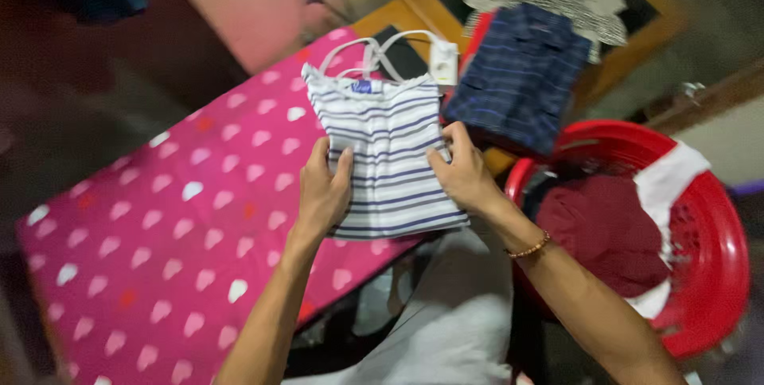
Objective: The person irons a striped shirt and a maroon t-shirt on a pink heart-patterned ironing board. They smooth the fabric with their hands and use a blue and white iron to press the garments flat.
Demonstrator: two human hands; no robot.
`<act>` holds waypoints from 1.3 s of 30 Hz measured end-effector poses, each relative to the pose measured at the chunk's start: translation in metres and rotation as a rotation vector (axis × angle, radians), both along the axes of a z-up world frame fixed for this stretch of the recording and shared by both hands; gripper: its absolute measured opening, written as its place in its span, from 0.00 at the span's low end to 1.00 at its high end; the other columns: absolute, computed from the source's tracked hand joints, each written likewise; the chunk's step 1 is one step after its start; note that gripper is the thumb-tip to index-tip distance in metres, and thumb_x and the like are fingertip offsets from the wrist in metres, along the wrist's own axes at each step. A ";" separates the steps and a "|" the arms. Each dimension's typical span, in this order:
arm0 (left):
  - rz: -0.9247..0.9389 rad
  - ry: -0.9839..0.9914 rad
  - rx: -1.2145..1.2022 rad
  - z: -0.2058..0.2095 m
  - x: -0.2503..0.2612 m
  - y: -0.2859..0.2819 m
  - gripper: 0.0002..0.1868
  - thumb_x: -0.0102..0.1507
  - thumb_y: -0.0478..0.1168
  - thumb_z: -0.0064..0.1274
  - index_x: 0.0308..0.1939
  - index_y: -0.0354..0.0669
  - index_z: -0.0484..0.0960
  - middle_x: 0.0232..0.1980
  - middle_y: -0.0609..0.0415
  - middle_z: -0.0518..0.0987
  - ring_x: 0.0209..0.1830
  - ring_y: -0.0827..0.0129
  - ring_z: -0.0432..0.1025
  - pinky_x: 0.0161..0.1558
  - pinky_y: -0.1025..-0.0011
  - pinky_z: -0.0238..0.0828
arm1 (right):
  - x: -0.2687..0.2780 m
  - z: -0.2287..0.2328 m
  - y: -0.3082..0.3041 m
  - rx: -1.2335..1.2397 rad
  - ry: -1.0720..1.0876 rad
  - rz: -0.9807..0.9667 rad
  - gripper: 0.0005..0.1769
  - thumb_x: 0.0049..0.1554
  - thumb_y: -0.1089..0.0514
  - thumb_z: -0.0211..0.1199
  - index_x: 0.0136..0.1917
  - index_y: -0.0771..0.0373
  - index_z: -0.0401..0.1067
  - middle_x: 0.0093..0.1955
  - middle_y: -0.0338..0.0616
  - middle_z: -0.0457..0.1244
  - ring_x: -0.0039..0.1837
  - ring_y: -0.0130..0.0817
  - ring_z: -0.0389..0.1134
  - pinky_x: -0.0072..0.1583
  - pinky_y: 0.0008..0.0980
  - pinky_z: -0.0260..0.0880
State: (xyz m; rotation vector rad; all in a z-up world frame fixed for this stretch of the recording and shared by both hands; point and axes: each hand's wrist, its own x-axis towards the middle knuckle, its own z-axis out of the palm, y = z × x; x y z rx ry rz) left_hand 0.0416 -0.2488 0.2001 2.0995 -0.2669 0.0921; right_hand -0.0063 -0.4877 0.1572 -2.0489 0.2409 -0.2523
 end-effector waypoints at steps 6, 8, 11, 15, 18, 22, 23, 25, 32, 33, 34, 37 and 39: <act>-0.292 -0.203 -0.004 -0.024 0.041 -0.116 0.18 0.70 0.44 0.52 0.56 0.33 0.74 0.37 0.36 0.81 0.32 0.50 0.78 0.34 0.58 0.71 | -0.028 -0.052 -0.097 0.004 -0.178 -0.198 0.16 0.62 0.57 0.63 0.56 0.67 0.61 0.43 0.47 0.63 0.45 0.32 0.65 0.48 0.36 0.68; -0.343 -0.070 -0.023 -0.036 0.051 -0.150 0.17 0.69 0.44 0.51 0.54 0.33 0.74 0.37 0.38 0.81 0.27 0.55 0.77 0.31 0.60 0.69 | -0.034 -0.068 -0.124 -0.014 -0.136 -0.269 0.16 0.63 0.58 0.64 0.56 0.68 0.61 0.42 0.48 0.61 0.44 0.33 0.62 0.48 0.37 0.66; -0.383 0.091 0.036 -0.046 0.064 -0.195 0.19 0.67 0.44 0.51 0.55 0.34 0.73 0.28 0.38 0.77 0.21 0.56 0.72 0.27 0.59 0.64 | -0.034 -0.086 -0.157 -0.003 -0.158 -0.306 0.16 0.63 0.59 0.63 0.57 0.68 0.60 0.44 0.48 0.61 0.46 0.32 0.62 0.50 0.35 0.66; -0.416 0.131 0.143 -0.055 0.089 -0.240 0.17 0.69 0.45 0.52 0.52 0.33 0.76 0.23 0.35 0.72 0.19 0.56 0.66 0.28 0.57 0.59 | -0.019 -0.103 -0.192 -0.046 -0.239 -0.334 0.15 0.64 0.61 0.62 0.58 0.70 0.60 0.48 0.49 0.61 0.50 0.32 0.62 0.54 0.35 0.66; -0.445 0.106 0.218 -0.063 0.116 -0.267 0.16 0.70 0.45 0.53 0.50 0.32 0.76 0.25 0.36 0.74 0.22 0.56 0.68 0.30 0.58 0.62 | 0.002 -0.107 -0.213 -0.039 -0.283 -0.360 0.15 0.66 0.62 0.61 0.59 0.69 0.59 0.51 0.50 0.62 0.53 0.33 0.63 0.57 0.37 0.67; -0.539 -0.204 -0.162 -0.071 0.156 -0.299 0.15 0.71 0.42 0.50 0.56 0.35 0.75 0.40 0.39 0.82 0.37 0.56 0.78 0.39 0.61 0.72 | 0.040 -0.098 -0.239 0.079 -0.236 -0.439 0.16 0.67 0.61 0.61 0.62 0.68 0.58 0.53 0.50 0.64 0.55 0.33 0.66 0.58 0.37 0.69; -0.449 -0.075 -0.089 -0.074 0.167 -0.306 0.17 0.70 0.43 0.51 0.57 0.35 0.75 0.38 0.41 0.82 0.34 0.55 0.79 0.38 0.61 0.73 | 0.048 -0.096 -0.243 0.117 -0.197 -0.471 0.17 0.67 0.60 0.61 0.63 0.68 0.58 0.52 0.50 0.64 0.54 0.33 0.66 0.57 0.37 0.69; -0.379 0.079 0.025 -0.087 0.182 -0.309 0.22 0.66 0.43 0.52 0.61 0.36 0.73 0.35 0.41 0.82 0.32 0.54 0.80 0.38 0.60 0.74 | 0.060 -0.100 -0.245 0.162 -0.134 -0.494 0.26 0.62 0.61 0.62 0.67 0.67 0.54 0.55 0.52 0.64 0.58 0.36 0.67 0.60 0.36 0.68; -0.559 -0.087 0.117 -0.166 0.192 -0.285 0.31 0.60 0.32 0.53 0.68 0.32 0.65 0.44 0.31 0.80 0.42 0.46 0.77 0.44 0.56 0.73 | 0.062 -0.143 -0.232 -0.181 0.012 -0.402 0.17 0.57 0.65 0.66 0.60 0.63 0.74 0.58 0.59 0.65 0.61 0.56 0.66 0.62 0.43 0.65; -0.596 -0.238 0.074 -0.170 0.189 -0.284 0.30 0.59 0.30 0.53 0.66 0.31 0.68 0.48 0.29 0.79 0.44 0.44 0.76 0.45 0.56 0.73 | 0.058 -0.142 -0.233 -0.174 -0.023 -0.413 0.16 0.57 0.65 0.66 0.60 0.62 0.75 0.57 0.57 0.66 0.61 0.54 0.67 0.62 0.42 0.66; -0.573 -0.066 0.096 -0.168 0.186 -0.282 0.28 0.60 0.31 0.50 0.66 0.33 0.68 0.45 0.31 0.79 0.42 0.46 0.76 0.45 0.56 0.73 | 0.053 -0.140 -0.234 -0.167 -0.058 -0.424 0.16 0.57 0.66 0.65 0.59 0.61 0.75 0.56 0.56 0.66 0.60 0.53 0.68 0.62 0.42 0.66; -0.561 0.243 0.124 -0.145 0.175 -0.277 0.26 0.61 0.33 0.46 0.65 0.39 0.70 0.39 0.34 0.79 0.37 0.49 0.77 0.43 0.56 0.73 | 0.039 -0.132 -0.236 -0.189 -0.130 -0.446 0.15 0.56 0.66 0.64 0.57 0.61 0.77 0.54 0.54 0.67 0.59 0.51 0.69 0.61 0.41 0.67; -0.620 0.193 0.105 -0.132 0.165 -0.270 0.25 0.59 0.34 0.48 0.62 0.39 0.70 0.42 0.35 0.79 0.37 0.49 0.76 0.42 0.54 0.73 | 0.030 -0.133 -0.231 -0.203 -0.100 -0.447 0.15 0.54 0.66 0.64 0.56 0.61 0.77 0.53 0.53 0.67 0.58 0.50 0.69 0.61 0.40 0.68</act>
